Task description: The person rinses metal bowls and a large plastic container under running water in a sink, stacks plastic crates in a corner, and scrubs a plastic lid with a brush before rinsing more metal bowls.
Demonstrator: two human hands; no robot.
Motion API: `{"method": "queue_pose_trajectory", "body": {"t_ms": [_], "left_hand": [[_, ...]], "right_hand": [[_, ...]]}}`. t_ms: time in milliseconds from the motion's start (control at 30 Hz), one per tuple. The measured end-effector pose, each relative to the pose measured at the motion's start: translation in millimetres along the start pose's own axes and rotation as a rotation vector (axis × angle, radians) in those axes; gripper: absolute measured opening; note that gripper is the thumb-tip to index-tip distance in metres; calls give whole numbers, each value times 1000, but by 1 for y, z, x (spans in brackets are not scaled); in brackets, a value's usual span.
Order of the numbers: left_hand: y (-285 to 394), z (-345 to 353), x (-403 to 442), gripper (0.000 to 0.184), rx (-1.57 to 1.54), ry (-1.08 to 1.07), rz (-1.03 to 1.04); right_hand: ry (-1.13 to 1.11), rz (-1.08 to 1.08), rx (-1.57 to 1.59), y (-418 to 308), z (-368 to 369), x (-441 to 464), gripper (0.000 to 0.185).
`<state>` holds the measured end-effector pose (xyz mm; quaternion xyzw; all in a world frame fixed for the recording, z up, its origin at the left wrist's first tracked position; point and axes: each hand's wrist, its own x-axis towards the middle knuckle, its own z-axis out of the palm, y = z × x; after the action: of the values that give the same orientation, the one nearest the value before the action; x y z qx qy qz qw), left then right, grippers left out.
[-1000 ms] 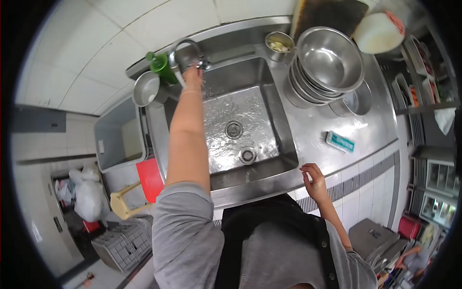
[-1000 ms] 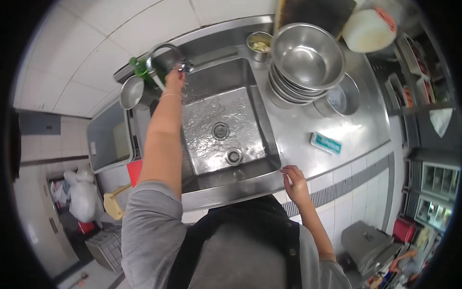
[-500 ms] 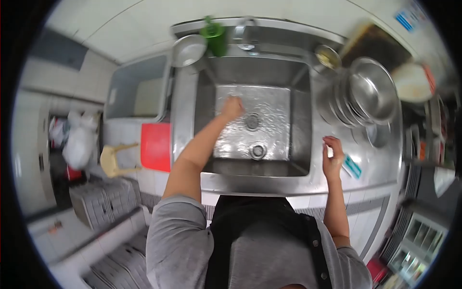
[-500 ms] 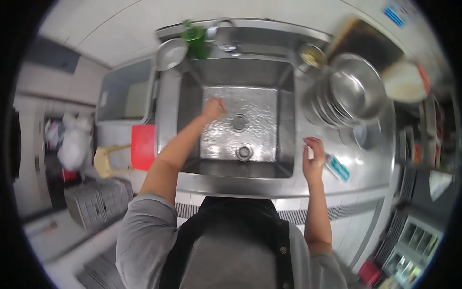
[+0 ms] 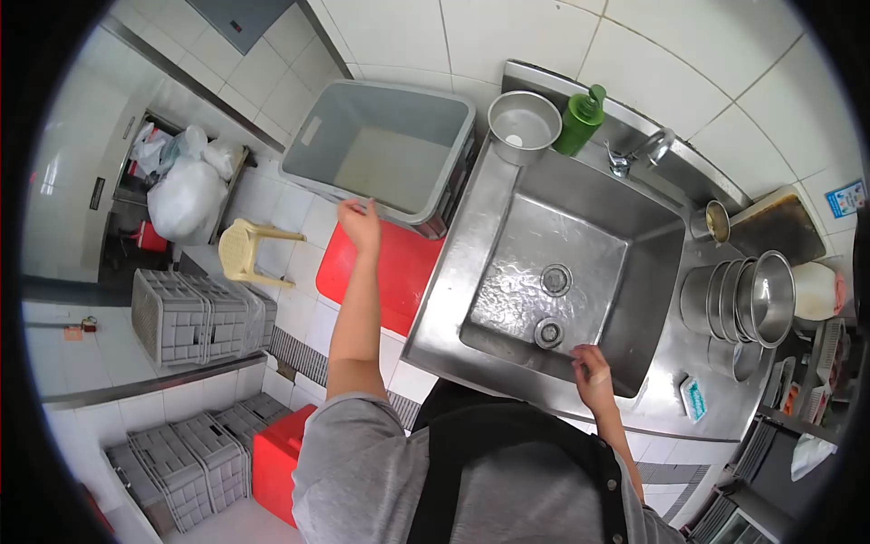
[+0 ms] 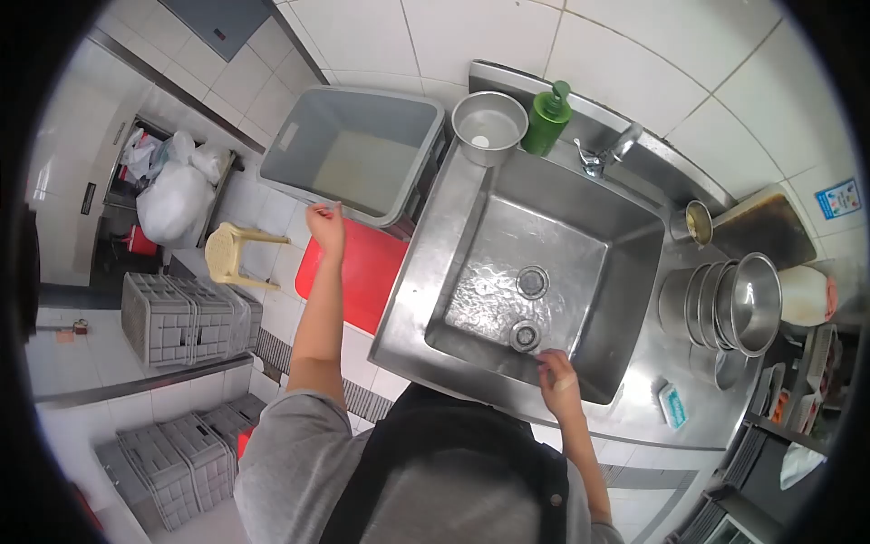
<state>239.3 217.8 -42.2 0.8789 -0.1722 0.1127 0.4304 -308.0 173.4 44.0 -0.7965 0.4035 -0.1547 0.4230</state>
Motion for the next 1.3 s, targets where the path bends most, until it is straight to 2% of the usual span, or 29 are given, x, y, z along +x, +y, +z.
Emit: {"method": "queue_pose_trajectory", "body": {"t_ms": [100,133,233,333,433,467,600,700,800,900,1000,1067,1167,1200,1233,1267,1300], "left_hand": [[-47,28,44,45,-93,5,-423],[-85,49,56,44,-156,-68,-545],[-57,24,64,37,-668,-442,-832],[-61,34,68,32,-675,-450,-869],[-56,21,63,34,-614,-419,-879],[-55,12,56,39,-554,-377,-879],[-81,-31,12,39,-588,-301,-885],[-90,-75,-23,37,-688,-297,-913],[-111,-98,-52,40,-693,-254,-974],[-105,-120,-79,35,-696,-221,-982],[-106,-133,-113,47,-803,-229,-1026],[-104,-148,-128,55,-924,-227,-1024],[-126,-186,-125,63,-957,-446,-1286],[-151,-198,-122,68,-810,-373,-1286],[-161,-211,-107,77,-569,-167,-1237],[-206,-221,-88,87,-493,-2,-1199],[-212,-236,-61,91,-691,76,-827]], "right_hand": [[-65,-16,2,-30,25,23,24],[-83,-32,0,-40,32,38,25],[-86,-235,-76,-84,55,93,25],[-122,-402,-108,-127,91,150,29],[-142,-493,-48,-157,142,207,37],[-130,-441,-60,-154,163,224,47],[-71,-168,-57,-138,240,269,79],[-66,-140,-528,-143,277,272,87],[-296,-62,-614,-180,278,257,87],[-268,-195,-618,-189,273,248,84],[-206,-160,-525,-180,275,252,84],[-181,-179,-317,-175,271,256,91],[-103,-170,-131,-170,274,264,98],[-71,-155,-87,-167,278,265,101],[22,-157,-73,-156,288,265,97],[114,-157,-58,-139,305,267,93],[207,-157,-41,-129,315,269,89]]}}
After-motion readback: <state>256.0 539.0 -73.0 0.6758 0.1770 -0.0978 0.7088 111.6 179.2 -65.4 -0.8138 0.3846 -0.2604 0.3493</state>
